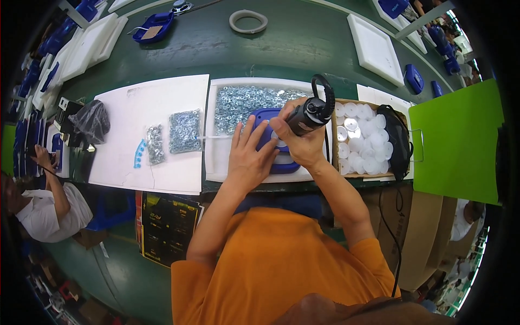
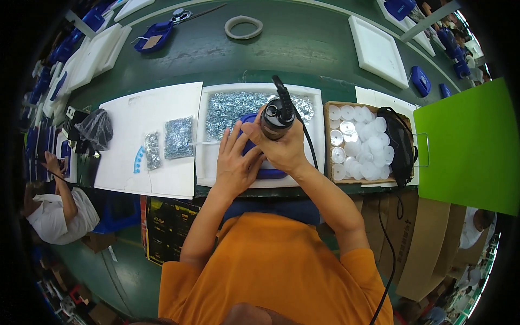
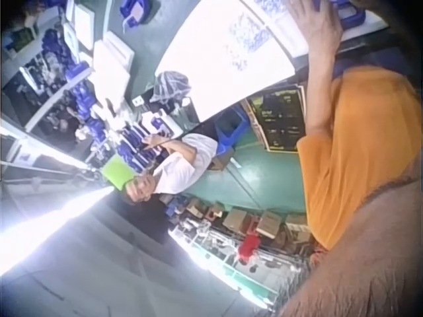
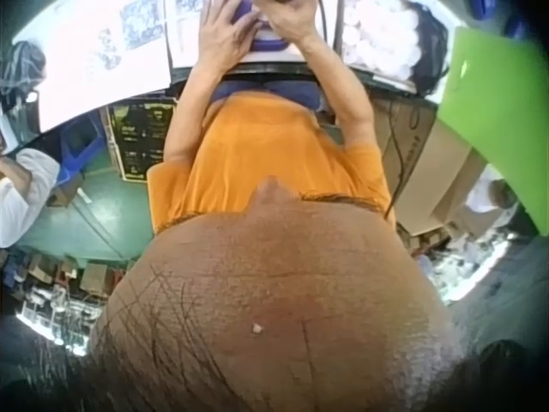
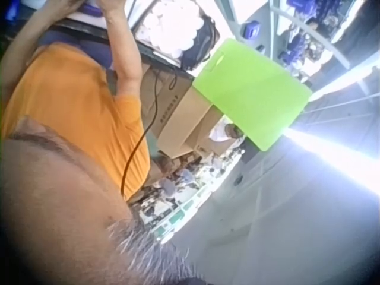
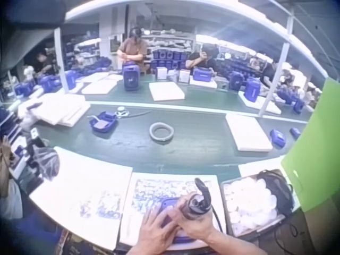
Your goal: The person assembles electronic enclosures by inserting internal plastic components and securing them with screws using an electric screwdriver.
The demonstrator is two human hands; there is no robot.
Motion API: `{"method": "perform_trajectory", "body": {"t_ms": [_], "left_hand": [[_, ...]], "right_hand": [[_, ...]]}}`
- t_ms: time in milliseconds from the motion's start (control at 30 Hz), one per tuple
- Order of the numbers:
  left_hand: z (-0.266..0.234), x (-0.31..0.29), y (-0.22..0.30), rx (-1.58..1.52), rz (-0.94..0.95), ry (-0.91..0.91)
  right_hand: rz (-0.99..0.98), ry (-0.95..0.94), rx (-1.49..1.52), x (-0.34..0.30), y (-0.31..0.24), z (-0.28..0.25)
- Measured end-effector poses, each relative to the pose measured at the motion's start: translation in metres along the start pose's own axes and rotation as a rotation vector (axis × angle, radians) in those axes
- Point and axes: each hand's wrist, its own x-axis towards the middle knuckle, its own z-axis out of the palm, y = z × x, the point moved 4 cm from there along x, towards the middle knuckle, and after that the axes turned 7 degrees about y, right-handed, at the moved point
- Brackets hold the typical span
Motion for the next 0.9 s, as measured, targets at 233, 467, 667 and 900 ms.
{"method": "perform_trajectory", "body": {"t_ms": [233, 467, 667, 900], "left_hand": [[0.003, 0.001, 0.002, 0.017, 0.007, -0.010], [-0.001, 0.004, 0.003, 0.017, 0.000, -0.018], [0.001, 0.003, 0.002, 0.008, -0.005, -0.030], [-0.007, 0.002, 0.007, 0.030, 0.008, -0.042]], "right_hand": [[0.030, -0.037, 0.056, -0.001, -0.006, -0.005], [-0.094, 0.400, 0.163, 0.010, -0.034, -0.084], [0.190, 0.527, -0.057, 0.006, -0.032, -0.178], [0.339, 0.354, -0.841, -0.002, 0.014, -0.211]]}}
